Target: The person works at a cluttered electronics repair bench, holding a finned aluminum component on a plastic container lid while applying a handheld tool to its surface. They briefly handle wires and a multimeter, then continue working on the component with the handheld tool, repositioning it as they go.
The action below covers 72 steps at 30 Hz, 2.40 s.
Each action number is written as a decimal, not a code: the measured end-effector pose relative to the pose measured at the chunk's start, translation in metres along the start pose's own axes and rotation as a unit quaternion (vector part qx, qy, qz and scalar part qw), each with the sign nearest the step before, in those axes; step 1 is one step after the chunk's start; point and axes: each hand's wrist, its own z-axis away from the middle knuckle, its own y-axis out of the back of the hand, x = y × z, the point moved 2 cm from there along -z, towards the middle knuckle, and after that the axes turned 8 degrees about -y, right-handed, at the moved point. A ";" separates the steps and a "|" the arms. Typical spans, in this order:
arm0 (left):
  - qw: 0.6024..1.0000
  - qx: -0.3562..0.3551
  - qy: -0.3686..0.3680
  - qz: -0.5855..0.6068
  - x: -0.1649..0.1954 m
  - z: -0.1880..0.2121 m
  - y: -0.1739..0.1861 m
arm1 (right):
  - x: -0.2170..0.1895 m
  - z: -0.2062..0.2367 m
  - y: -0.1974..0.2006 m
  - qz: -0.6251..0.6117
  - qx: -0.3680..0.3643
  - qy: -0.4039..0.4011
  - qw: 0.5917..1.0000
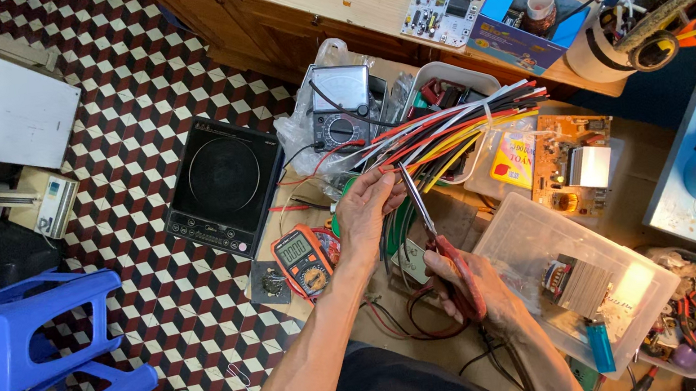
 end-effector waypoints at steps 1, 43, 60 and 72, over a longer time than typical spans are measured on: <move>1.000 -0.002 0.000 0.006 -0.001 -0.001 0.001 | 0.000 -0.001 0.000 0.005 0.002 0.000 1.000; 0.989 -0.089 -0.056 -0.103 0.063 0.039 -0.017 | 0.180 0.127 0.038 0.394 0.304 -0.046 0.866; 0.957 -0.197 0.124 -0.171 -0.047 0.212 -0.080 | 0.190 0.105 0.106 0.063 0.257 0.156 0.952; 0.907 -0.267 0.322 -0.056 -0.061 0.219 -0.083 | 0.130 0.148 0.066 -0.145 0.255 0.316 0.902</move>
